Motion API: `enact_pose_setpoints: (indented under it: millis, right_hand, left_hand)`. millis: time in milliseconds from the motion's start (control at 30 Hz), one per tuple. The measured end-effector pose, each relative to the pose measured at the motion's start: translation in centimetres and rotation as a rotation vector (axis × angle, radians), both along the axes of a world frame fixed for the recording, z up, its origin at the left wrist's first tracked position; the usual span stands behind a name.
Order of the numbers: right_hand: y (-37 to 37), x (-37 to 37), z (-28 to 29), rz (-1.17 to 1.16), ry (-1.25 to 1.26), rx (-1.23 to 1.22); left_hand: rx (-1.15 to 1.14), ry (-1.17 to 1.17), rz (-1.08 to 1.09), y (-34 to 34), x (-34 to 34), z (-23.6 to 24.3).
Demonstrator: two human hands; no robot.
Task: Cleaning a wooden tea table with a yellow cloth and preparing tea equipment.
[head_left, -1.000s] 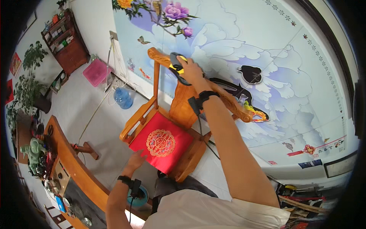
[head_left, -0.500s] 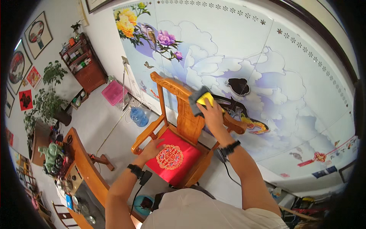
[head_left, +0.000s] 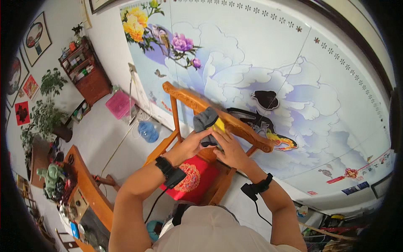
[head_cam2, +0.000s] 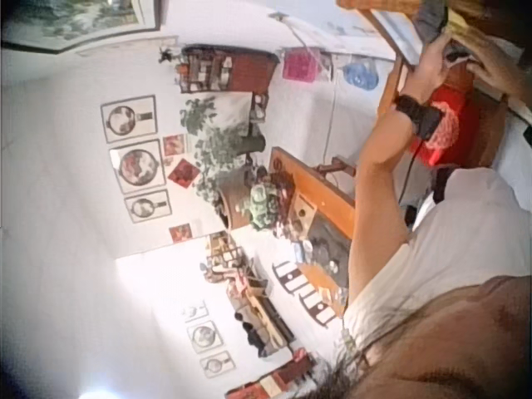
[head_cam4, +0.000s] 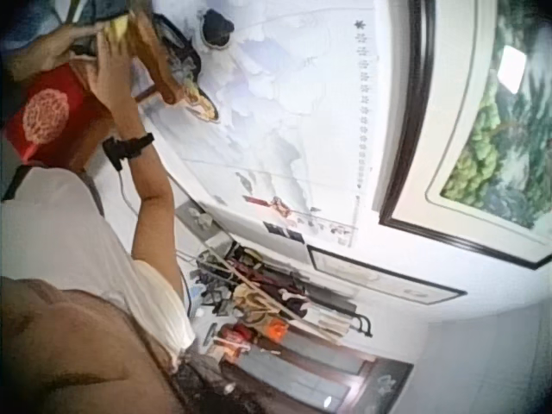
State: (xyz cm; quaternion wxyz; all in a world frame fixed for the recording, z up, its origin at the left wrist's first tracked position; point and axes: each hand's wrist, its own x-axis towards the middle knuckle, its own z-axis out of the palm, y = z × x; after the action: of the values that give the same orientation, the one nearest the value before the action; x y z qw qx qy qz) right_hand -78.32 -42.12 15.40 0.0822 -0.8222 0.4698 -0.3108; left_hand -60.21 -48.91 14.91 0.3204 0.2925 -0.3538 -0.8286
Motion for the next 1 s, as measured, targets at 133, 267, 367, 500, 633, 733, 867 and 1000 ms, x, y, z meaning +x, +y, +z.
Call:
enact_pose_setpoints:
  millis: [133, 267, 367, 500, 633, 733, 867, 1000]
  right_hand:
    - [-1.9, -0.9, 1.5, 0.047, -0.07, 0.038]
    - [-4.3, -5.4, 0.9, -0.404, 0.247, -0.062]
    - [-4.7, -10.5, -3.4, -0.507, 0.282, 0.033]
    - [-5.8, -8.5, -3.5, -0.647, 0.099, 0.322]
    - [-5.1, -9.0, -3.2, -0.711, 0.103, 0.347]
    - [-5.7, -9.2, -3.9, -0.712, 0.13, 0.274]
    - [-5.5, -8.4, -3.8, -0.766, 0.138, 0.295]
    - [-5.4, -7.7, -3.7, -0.767, 0.099, 0.285]
  left_hand:
    - [-0.051, -0.223, 0.344, -3.8, 4.3, 0.1]
    - [-0.702, -0.806, 0.483, -13.5, 12.0, 0.1]
    - [-1.241, -1.264, 0.69, -19.2, 11.8, -0.3]
    - [-1.516, -1.269, 0.503, -24.5, 13.0, -7.2]
    - [-1.561, -0.798, 0.446, -21.7, 7.7, -7.4]
    - [-1.733, -0.741, 0.232, -15.5, 2.2, -8.3]
    - [-1.714, -0.677, 0.087, -8.5, -3.7, -7.0]
    - [-1.921, -0.845, 0.082, -11.7, -1.0, -9.4]
